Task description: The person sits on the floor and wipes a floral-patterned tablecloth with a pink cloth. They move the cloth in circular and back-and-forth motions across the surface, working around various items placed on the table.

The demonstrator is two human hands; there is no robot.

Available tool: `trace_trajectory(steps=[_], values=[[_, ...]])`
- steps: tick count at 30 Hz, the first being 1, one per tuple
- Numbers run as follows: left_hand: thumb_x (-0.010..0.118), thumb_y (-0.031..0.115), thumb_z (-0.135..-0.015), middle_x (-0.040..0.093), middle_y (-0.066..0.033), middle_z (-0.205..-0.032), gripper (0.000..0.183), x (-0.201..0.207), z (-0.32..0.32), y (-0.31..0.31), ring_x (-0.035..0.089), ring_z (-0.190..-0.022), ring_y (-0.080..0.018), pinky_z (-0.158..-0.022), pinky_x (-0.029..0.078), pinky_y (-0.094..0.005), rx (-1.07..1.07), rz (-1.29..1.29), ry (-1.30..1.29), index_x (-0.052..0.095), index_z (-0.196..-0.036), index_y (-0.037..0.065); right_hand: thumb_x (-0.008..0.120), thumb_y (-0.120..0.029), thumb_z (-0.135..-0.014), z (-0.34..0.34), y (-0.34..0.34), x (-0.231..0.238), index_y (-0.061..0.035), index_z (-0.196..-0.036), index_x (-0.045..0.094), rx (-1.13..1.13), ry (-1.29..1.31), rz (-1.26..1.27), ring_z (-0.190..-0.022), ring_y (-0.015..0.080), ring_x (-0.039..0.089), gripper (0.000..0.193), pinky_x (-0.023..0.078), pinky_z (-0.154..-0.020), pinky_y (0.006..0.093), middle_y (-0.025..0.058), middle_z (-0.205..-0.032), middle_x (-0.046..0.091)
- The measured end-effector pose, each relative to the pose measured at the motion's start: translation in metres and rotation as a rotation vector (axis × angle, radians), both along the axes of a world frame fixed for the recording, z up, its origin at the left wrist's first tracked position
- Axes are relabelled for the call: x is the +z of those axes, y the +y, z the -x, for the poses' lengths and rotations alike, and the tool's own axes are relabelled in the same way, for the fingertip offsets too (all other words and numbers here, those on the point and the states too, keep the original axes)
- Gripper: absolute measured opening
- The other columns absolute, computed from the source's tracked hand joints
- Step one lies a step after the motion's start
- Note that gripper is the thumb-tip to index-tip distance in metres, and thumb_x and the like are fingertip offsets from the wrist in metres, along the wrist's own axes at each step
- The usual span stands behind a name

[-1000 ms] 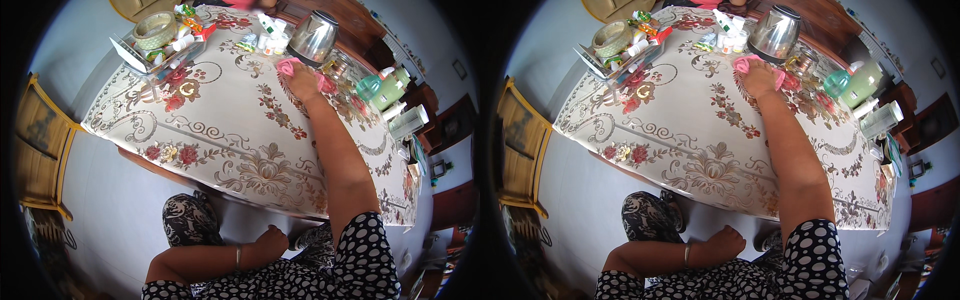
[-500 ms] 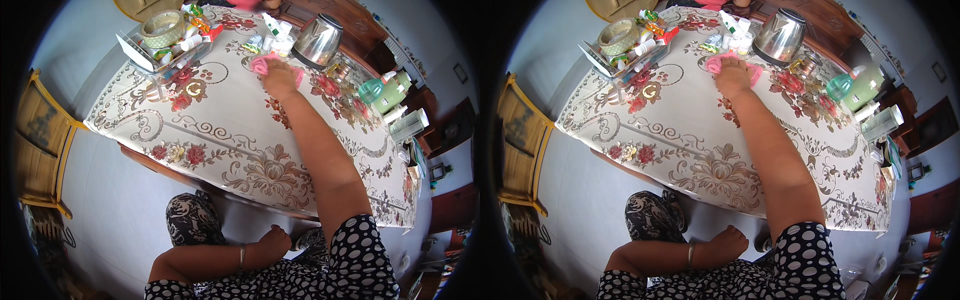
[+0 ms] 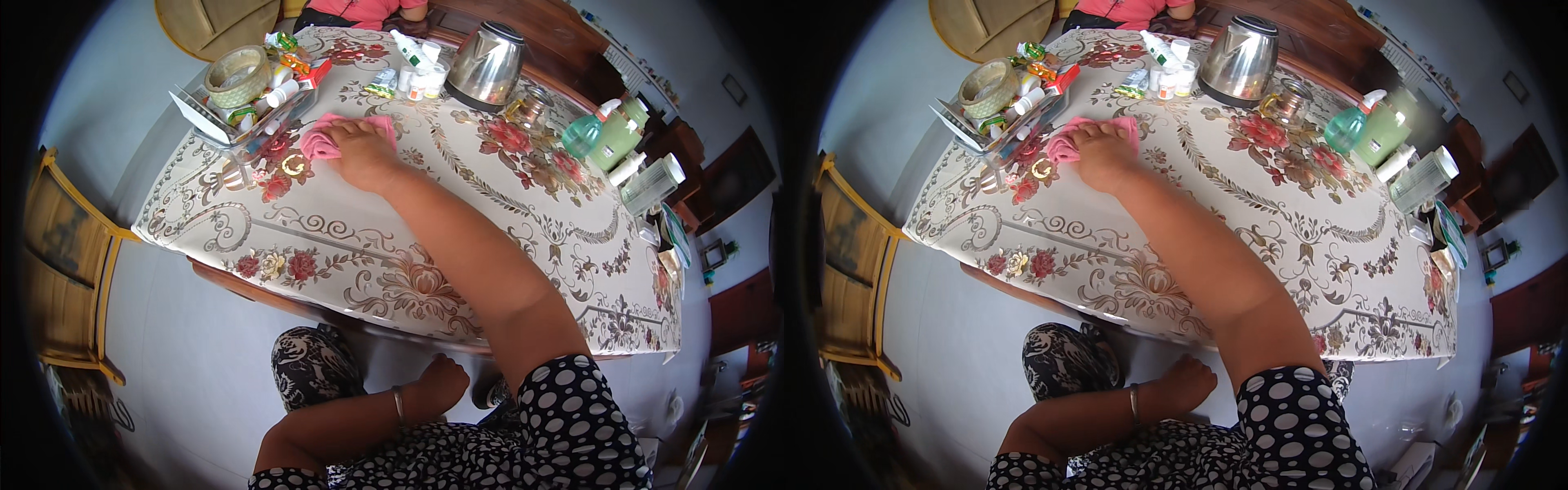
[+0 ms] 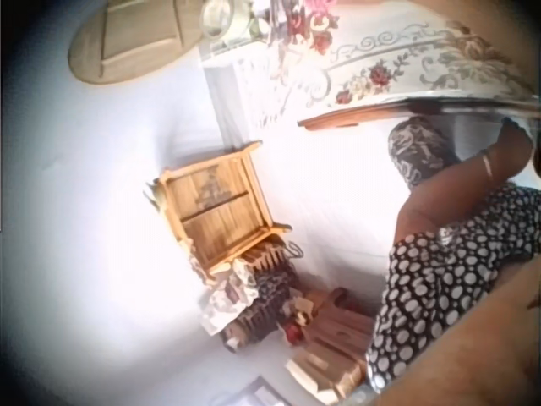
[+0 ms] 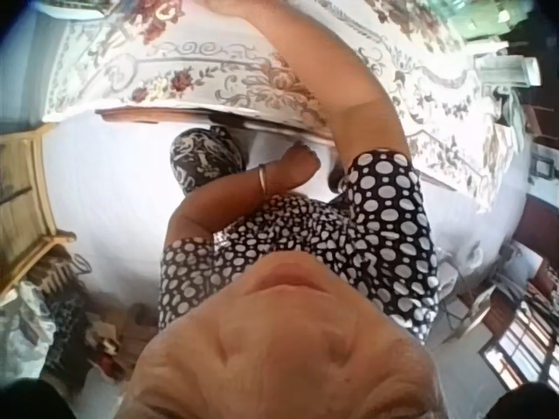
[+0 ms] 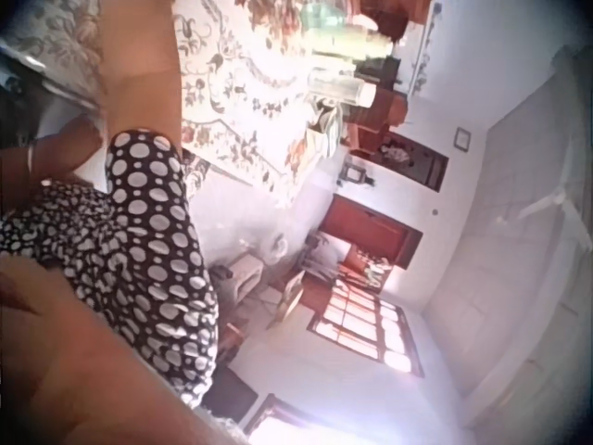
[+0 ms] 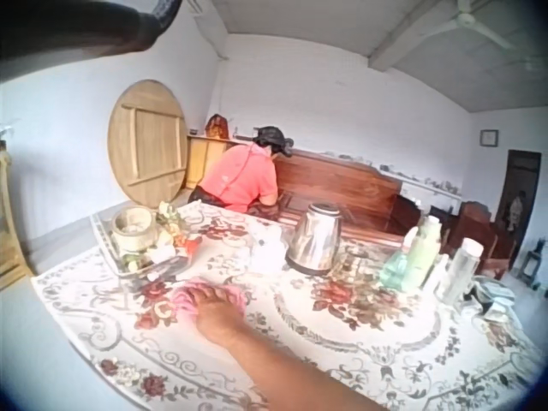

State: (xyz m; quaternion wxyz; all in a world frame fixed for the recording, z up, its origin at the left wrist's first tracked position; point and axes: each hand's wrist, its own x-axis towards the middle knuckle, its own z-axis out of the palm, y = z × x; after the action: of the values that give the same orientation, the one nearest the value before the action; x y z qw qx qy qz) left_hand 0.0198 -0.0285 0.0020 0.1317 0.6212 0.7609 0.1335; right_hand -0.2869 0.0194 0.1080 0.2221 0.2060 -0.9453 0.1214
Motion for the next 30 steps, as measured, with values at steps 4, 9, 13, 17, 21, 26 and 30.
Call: trace_trajectory(steps=[4, 9, 13, 17, 21, 26, 30], values=[[0.054, 0.009, -0.074, 0.064, -0.0116, -0.069, 0.011, -0.007, 0.006, 0.004, 0.064, -0.067, -0.026, -0.066, 0.048, -0.0401, 0.013, -0.015, -0.013, 0.063, -0.07, 0.005, 0.054, -0.034, -0.088, -0.004, 0.045, 0.005, -0.0117, -0.128, 0.048, -0.156, -0.099, -0.059, -0.12, 0.029, 0.047, 0.046, 0.033, -0.102, 0.0438, 0.0106, -0.133, 0.049], [0.053, 0.01, -0.074, 0.064, -0.012, -0.07, 0.013, -0.008, 0.007, 0.004, 0.065, -0.072, -0.028, -0.072, 0.048, -0.0422, 0.011, -0.056, -0.032, 0.063, -0.069, 0.004, 0.052, -0.037, -0.089, -0.014, 0.132, 0.016, -0.0089, -0.13, 0.045, -0.405, -0.16, -0.023, -0.122, 0.0287, 0.047, 0.051, 0.034, -0.104, 0.0392, 0.0144, -0.132, 0.05], [0.053, 0.01, -0.074, 0.065, -0.0123, -0.071, 0.014, -0.015, 0.009, 0.011, 0.065, -0.075, -0.0285, -0.075, 0.048, -0.0422, 0.027, -0.008, -0.002, 0.065, -0.068, 0.005, 0.054, -0.037, -0.088, -0.038, 0.196, 0.018, -0.0103, -0.132, 0.044, -0.631, -0.232, -0.021, -0.125, 0.0303, 0.044, 0.053, 0.032, -0.106, 0.0389, 0.0145, -0.133, 0.049], [0.055, 0.011, -0.073, 0.066, -0.0128, -0.071, 0.013, -0.029, 0.013, 0.02, 0.065, -0.074, -0.028, -0.075, 0.048, -0.0421, 0.04, -0.018, 0.079, 0.066, -0.067, 0.006, 0.052, -0.041, -0.088, -0.094, 0.259, 0.02, -0.0097, -0.133, 0.043, -0.816, -0.216, -0.097, -0.125, 0.0317, 0.044, 0.055, 0.033, -0.104, 0.0438, 0.0151, -0.132, 0.05], [0.059, 0.014, -0.072, 0.066, -0.0125, -0.074, 0.011, -0.029, 0.012, 0.02, 0.065, -0.076, -0.0279, -0.075, 0.048, -0.042, 0.012, -0.004, 0.105, 0.067, -0.071, 0.006, 0.051, -0.042, -0.089, -0.166, 0.317, 0.012, -0.007, -0.132, 0.044, -0.95, -0.137, -0.206, -0.122, 0.0332, 0.047, 0.056, 0.035, -0.101, 0.0452, 0.0161, -0.127, 0.054], [0.064, 0.019, -0.074, 0.067, -0.0114, -0.081, 0.013, -0.014, 0.012, 0.02, 0.065, -0.083, -0.0284, -0.076, 0.049, -0.0413, -0.053, 0.106, 0.073, 0.067, -0.079, 0.007, 0.052, -0.038, -0.088, -0.291, 0.394, 0.002, -0.0051, -0.131, 0.045, -1.053, -0.128, -0.143, -0.12, 0.0324, 0.047, 0.054, 0.037, -0.102, 0.0413, 0.0161, -0.128, 0.053], [0.066, 0.022, -0.075, 0.066, -0.0113, -0.082, 0.016, -0.016, 0.007, 0.023, 0.065, -0.084, -0.028, -0.077, 0.048, -0.0416, -0.056, 0.197, 0.077, 0.066, -0.082, 0.007, 0.053, -0.041, -0.089, -0.408, 0.456, -0.011, -0.0028, -0.13, 0.047, -1.241, -0.082, -0.105, -0.116, 0.0368, 0.05, 0.056, 0.037, -0.1, 0.0437, 0.0227, -0.124, 0.054]])
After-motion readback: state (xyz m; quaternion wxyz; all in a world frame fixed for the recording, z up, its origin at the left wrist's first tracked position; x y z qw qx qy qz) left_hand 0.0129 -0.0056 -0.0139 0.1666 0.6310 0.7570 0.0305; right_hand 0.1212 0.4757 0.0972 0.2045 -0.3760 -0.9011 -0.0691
